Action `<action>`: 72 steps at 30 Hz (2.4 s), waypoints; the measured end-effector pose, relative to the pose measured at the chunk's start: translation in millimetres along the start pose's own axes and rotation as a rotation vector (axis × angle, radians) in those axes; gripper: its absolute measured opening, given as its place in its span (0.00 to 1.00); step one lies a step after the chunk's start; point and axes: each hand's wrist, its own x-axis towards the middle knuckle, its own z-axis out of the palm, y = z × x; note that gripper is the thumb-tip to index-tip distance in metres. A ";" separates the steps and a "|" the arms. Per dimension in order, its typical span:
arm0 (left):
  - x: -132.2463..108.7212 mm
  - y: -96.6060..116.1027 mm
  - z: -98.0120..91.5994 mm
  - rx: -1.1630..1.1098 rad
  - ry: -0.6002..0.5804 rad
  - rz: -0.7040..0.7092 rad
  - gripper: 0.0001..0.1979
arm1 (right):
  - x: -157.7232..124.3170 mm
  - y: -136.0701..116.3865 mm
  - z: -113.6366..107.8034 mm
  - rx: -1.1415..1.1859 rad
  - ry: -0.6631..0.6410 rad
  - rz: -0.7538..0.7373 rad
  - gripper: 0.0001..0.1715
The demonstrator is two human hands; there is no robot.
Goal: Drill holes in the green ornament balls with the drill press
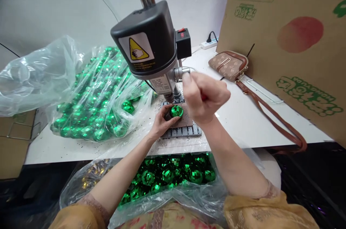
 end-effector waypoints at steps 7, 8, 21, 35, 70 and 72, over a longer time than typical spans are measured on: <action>-32.4 21.5 1.4 0.335 0.278 0.177 0.21 | 45.6 -3.1 25.3 0.024 0.016 0.180 0.25; -46.2 24.5 1.2 0.373 0.263 0.230 0.21 | 47.3 -3.5 25.9 0.024 0.013 0.177 0.24; -163.8 0.9 14.2 0.864 -0.711 0.431 0.16 | 42.0 3.3 19.7 0.097 0.013 0.146 0.26; 39.2 13.1 -170.7 0.966 0.158 -0.127 0.15 | 39.7 1.3 16.1 0.062 0.028 0.185 0.24; 2.1 1.6 -21.1 0.002 0.074 -0.103 0.27 | 34.7 -6.6 19.5 -0.003 -0.022 0.195 0.30; 4.3 1.3 -19.7 0.077 0.066 -0.065 0.26 | 34.9 -7.9 19.3 -0.022 -0.033 0.214 0.31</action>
